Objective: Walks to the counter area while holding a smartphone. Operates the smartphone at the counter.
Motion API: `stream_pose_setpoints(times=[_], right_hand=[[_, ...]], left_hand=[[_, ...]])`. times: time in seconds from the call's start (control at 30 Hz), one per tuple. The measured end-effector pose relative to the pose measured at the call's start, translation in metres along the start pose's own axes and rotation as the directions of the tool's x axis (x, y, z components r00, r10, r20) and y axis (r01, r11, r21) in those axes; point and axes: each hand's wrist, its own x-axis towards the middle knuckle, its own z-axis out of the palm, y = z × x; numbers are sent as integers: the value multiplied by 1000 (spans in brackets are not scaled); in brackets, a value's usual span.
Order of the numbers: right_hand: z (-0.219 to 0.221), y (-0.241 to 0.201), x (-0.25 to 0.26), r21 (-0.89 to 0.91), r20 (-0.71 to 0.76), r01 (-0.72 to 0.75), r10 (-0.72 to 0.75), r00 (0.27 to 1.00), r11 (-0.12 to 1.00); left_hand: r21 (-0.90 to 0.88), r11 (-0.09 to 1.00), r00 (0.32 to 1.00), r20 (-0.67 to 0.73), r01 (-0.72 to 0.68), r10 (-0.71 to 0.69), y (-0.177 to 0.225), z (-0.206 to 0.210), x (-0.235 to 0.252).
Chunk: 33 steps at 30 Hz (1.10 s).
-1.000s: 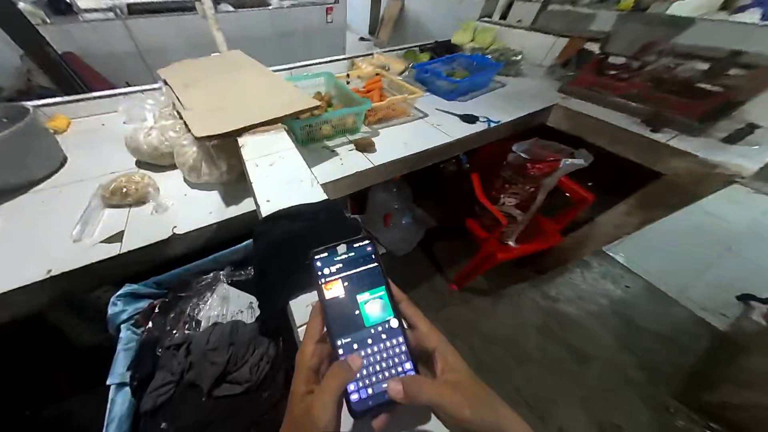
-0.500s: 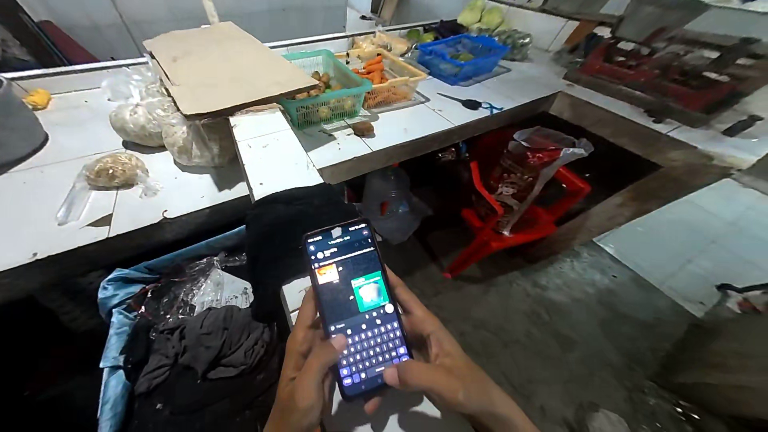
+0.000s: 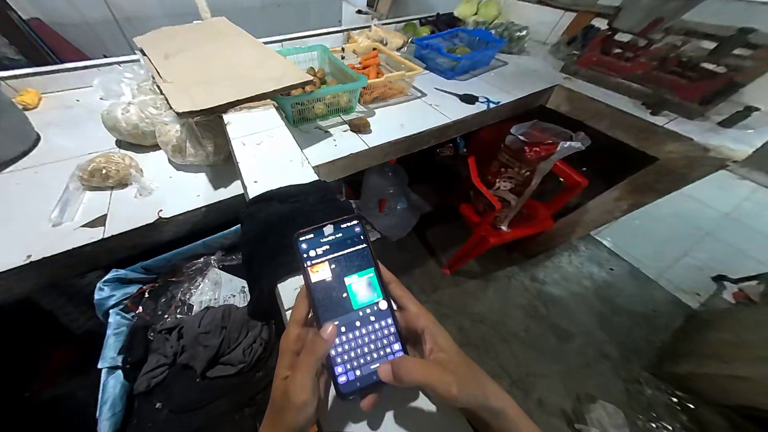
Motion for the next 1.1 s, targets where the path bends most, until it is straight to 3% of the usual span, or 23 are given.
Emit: stream_pose_setpoints(times=[0.7, 1.1], right_hand=[[2, -1, 1, -16, -35, -6, 5, 999, 1000], [12, 0, 2, -53, -247, -41, 27, 969, 998]], left_hand=[[11, 1000, 1000, -14, 18, -17, 1, 1, 1], [-2, 1000, 994, 106, -28, 28, -2, -5, 1]])
